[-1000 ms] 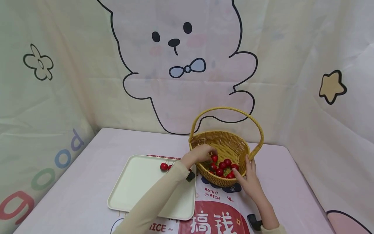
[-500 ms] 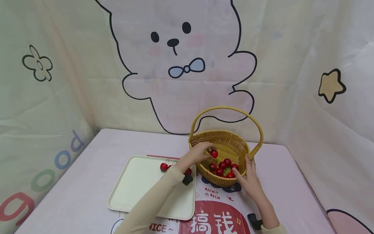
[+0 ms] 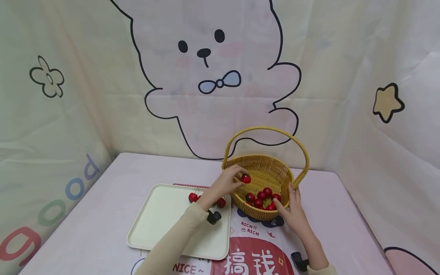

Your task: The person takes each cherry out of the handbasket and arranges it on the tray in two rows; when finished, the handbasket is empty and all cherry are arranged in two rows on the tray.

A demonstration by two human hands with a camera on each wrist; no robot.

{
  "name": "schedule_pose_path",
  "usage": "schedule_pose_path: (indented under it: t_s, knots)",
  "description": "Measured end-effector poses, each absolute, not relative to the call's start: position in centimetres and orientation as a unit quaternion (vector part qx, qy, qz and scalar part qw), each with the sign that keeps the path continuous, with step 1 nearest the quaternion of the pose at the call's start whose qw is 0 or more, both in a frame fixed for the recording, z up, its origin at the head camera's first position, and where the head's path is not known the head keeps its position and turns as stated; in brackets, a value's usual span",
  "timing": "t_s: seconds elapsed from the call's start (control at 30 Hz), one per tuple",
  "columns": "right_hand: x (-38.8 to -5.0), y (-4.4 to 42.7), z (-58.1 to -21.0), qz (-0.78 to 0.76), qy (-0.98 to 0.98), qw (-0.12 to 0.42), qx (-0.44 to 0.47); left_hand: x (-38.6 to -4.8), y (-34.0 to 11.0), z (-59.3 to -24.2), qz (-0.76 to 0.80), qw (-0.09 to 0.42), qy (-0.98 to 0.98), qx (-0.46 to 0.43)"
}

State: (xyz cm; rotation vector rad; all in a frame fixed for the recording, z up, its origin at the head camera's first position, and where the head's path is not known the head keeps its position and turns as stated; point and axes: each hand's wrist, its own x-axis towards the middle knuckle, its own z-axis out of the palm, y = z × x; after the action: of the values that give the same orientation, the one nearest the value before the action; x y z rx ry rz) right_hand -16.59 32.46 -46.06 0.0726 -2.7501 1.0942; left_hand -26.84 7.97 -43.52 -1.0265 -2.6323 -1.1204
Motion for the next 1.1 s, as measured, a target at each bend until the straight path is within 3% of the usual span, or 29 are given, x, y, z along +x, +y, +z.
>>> schedule_pose_path:
  t_s: [0.33, 1.1]
  knots:
    - [-16.7, 32.4, -46.0, 0.366, -0.926, 0.088, 0.022, -26.3, 6.0, -42.8, -0.427, 0.079, -0.844, -0.316]
    - [-16.6, 32.4, -46.0, 0.372, -0.923, 0.092, 0.025, -25.2, 1.7, -42.0, -0.512, 0.08, -0.792, -0.322]
